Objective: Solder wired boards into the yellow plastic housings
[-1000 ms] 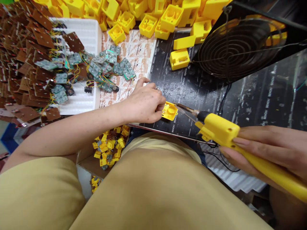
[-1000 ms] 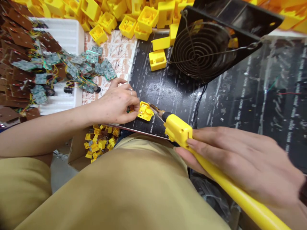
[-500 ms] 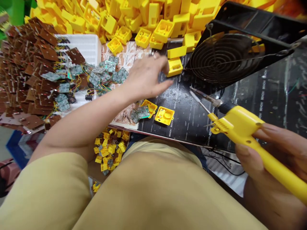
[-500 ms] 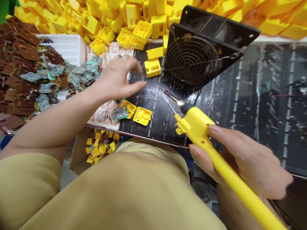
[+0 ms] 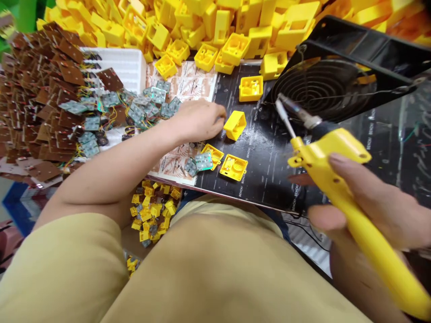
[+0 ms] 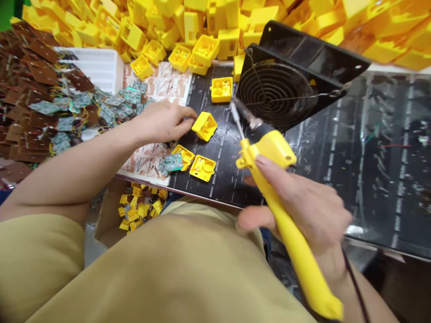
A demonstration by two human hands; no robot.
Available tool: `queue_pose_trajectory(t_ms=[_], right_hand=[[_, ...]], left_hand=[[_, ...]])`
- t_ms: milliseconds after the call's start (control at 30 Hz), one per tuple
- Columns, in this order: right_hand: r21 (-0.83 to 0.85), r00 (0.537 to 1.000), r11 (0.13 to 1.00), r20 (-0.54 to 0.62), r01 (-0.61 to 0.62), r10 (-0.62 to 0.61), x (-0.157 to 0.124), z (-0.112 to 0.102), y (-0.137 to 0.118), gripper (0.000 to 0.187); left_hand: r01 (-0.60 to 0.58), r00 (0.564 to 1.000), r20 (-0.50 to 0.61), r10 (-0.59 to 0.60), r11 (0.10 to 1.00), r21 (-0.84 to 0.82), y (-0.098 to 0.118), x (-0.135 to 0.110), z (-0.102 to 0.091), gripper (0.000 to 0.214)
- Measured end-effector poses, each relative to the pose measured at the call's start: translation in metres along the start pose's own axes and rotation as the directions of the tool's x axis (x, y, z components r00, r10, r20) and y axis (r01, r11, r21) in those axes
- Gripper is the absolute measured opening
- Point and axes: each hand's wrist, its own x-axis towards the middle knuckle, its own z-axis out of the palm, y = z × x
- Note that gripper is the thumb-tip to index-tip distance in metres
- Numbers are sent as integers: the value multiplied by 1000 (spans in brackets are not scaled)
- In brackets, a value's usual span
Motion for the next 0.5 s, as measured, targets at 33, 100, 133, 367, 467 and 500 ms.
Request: queue_pose_trajectory(t_ms=[33, 100, 133, 367, 467, 500], right_hand=[[32, 997, 997, 1, 72, -72, 12, 6, -5, 47], [-40, 989, 989, 5, 145, -145, 33, 19, -7, 29], [-75, 986, 984, -3, 164, -165, 41, 26, -4, 21], [-44, 953, 960, 141, 277, -269, 101, 100, 22, 41], [-27, 943, 963, 216, 267, -255, 117, 126, 30, 30], [-20, 939, 965, 239, 261, -249, 118, 129, 33, 29]], left_hand=[[11, 998, -55, -9, 999, 47, -3, -7, -2, 28], [73, 990, -129, -63, 995, 73, -12, -21, -15, 33], [107, 982, -165, -95, 992, 68, -17, -28, -25, 36], [229, 943, -260, -209, 972, 49, -61, -44, -61, 31], [234, 966, -150, -209, 957, 173, -66, -38, -47, 34], [222, 974, -101, -203, 946, 235, -66, -36, -42, 37]])
